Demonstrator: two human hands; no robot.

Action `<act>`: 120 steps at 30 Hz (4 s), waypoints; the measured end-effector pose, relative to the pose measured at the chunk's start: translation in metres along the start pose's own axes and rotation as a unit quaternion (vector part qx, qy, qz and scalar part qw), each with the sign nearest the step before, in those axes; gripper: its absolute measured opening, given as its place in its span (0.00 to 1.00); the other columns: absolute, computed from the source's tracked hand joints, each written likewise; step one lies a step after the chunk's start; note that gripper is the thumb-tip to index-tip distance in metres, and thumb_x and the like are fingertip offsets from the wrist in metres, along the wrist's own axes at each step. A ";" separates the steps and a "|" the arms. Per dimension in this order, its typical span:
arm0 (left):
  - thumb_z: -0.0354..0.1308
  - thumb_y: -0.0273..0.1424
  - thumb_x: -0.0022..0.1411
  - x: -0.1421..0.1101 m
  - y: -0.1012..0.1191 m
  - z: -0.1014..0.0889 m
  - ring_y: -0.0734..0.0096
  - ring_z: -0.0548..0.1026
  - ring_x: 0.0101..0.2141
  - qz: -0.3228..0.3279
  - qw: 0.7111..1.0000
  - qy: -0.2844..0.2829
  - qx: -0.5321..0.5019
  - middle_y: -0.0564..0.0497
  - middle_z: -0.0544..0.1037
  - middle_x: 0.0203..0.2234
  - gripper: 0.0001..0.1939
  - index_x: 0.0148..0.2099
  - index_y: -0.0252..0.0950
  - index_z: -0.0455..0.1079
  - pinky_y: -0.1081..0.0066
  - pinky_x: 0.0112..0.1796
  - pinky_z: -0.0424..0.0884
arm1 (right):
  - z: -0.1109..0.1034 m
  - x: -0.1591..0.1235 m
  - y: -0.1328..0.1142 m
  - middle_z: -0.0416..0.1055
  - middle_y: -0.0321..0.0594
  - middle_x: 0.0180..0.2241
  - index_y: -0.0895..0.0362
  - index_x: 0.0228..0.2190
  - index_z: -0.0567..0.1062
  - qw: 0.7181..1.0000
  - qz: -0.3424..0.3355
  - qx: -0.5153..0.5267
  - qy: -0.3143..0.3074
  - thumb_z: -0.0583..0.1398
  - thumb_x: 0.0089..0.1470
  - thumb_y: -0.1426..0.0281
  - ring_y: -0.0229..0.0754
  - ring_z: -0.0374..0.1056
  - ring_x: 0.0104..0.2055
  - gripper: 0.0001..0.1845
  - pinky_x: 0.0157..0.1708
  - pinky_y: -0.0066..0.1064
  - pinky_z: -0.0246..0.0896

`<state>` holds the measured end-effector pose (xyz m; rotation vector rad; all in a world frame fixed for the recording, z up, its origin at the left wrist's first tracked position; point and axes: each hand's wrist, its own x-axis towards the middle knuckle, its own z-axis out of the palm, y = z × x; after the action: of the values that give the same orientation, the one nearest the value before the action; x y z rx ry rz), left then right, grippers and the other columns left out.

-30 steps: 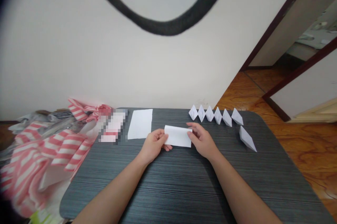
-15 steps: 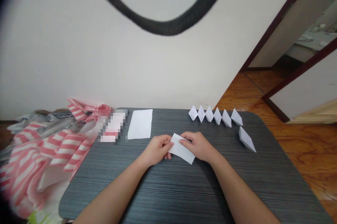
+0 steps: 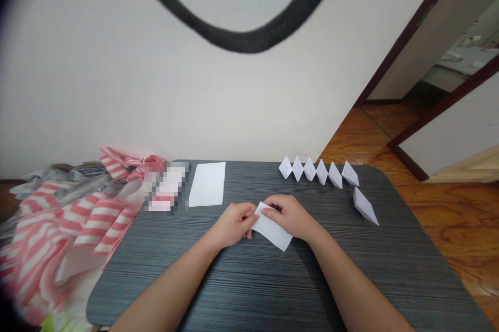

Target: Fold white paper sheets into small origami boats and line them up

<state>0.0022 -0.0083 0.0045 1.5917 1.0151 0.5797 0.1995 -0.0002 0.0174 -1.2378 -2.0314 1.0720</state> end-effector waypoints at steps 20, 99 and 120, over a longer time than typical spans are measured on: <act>0.47 0.33 0.60 0.000 0.001 0.000 0.78 0.68 0.16 0.018 0.998 -0.033 0.059 0.56 0.69 0.15 0.11 0.31 0.33 0.66 0.80 0.18 0.59 | -0.003 0.002 -0.001 0.73 0.38 0.27 0.58 0.28 0.77 0.999 -0.019 -0.022 -0.013 0.55 0.55 0.68 0.38 0.67 0.30 0.11 0.30 0.27 0.57; 0.49 0.42 0.60 0.008 -0.015 0.001 0.80 0.62 0.14 -0.028 0.989 0.102 -0.099 0.56 0.69 0.12 0.16 0.31 0.33 0.64 0.79 0.18 0.56 | 0.004 -0.006 0.030 0.61 0.32 0.17 0.60 0.21 0.70 0.980 0.141 0.133 0.045 0.55 0.51 0.55 0.32 0.52 0.19 0.21 0.19 0.25 0.46; 0.47 0.42 0.61 0.008 -0.025 0.000 0.79 0.63 0.14 -0.034 0.984 0.122 -0.126 0.55 0.69 0.13 0.16 0.30 0.35 0.60 0.79 0.16 0.56 | 0.002 -0.008 0.024 0.69 0.37 0.17 0.60 0.18 0.71 0.986 0.127 0.106 0.022 0.52 0.57 0.58 0.36 0.62 0.20 0.23 0.22 0.26 0.55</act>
<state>-0.0008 -0.0009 -0.0203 1.2807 1.1240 0.8375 0.2128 -0.0019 -0.0042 -1.4176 -1.7084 1.3281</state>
